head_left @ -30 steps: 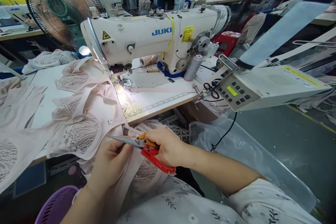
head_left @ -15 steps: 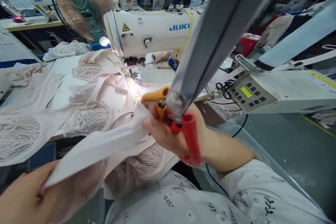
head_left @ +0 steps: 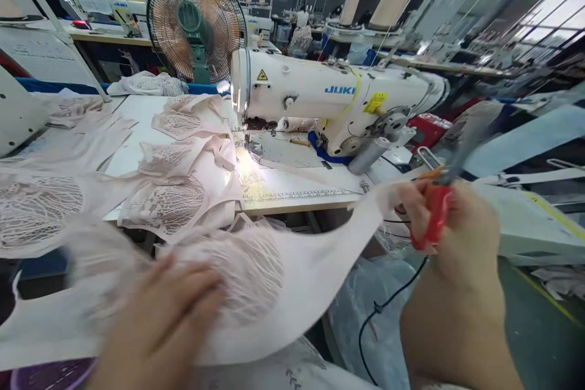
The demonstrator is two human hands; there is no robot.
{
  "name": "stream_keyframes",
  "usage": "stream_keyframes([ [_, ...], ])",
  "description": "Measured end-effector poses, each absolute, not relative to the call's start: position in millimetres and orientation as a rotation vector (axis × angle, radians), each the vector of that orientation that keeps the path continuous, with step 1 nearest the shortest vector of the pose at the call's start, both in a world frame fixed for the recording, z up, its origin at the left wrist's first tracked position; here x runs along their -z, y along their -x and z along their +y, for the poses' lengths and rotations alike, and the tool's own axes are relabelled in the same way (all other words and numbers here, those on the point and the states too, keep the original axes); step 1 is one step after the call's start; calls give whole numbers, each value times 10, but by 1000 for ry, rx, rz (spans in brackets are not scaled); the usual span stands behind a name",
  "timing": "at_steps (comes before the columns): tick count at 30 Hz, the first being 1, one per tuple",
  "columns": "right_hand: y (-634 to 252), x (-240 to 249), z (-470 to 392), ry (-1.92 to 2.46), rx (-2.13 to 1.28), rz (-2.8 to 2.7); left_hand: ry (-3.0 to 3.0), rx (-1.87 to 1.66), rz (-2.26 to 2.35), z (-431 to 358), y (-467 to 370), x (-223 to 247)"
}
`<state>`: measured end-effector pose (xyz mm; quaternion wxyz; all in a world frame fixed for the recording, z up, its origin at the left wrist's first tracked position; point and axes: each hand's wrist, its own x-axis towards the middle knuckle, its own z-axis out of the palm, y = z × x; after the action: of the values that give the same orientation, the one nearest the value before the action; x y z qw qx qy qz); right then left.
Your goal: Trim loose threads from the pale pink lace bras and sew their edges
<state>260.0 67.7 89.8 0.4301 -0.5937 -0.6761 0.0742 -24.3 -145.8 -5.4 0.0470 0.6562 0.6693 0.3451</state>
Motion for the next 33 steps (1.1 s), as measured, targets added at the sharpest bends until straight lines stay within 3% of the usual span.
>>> stream_keyframes([
  [4, -2661, -968, 751, 2034, 141, -2129, -2450, -830, 1460, -1227, 16, 38],
  [6, -2490, -983, 775, 2090, 160, -2359, -2461, -644, 1449, -1045, 104, -95],
  [10, -2037, -981, 876, 1903, 109, -2897, -2276, -558, 1978, -544, 679, -456],
  [14, -1737, -1007, 1072, 1788, 208, -2783, -2012, -512, 2577, 8, 1313, -491],
  [20, -998, -787, 1299, 1357, -189, -2634, -1963, -377, 2679, 372, 1479, -65],
  [24, -273, -392, 1395, 1343, -398, -2641, -1927, -387, 2738, 323, 1414, 28],
  [28, 179, -204, 1526, 1364, -522, -2568, -1898, -492, 2738, 272, 1384, 1],
  [33, 284, -350, 1590, 1304, -793, -2502, -1735, -800, 2716, 279, 1440, -40],
])
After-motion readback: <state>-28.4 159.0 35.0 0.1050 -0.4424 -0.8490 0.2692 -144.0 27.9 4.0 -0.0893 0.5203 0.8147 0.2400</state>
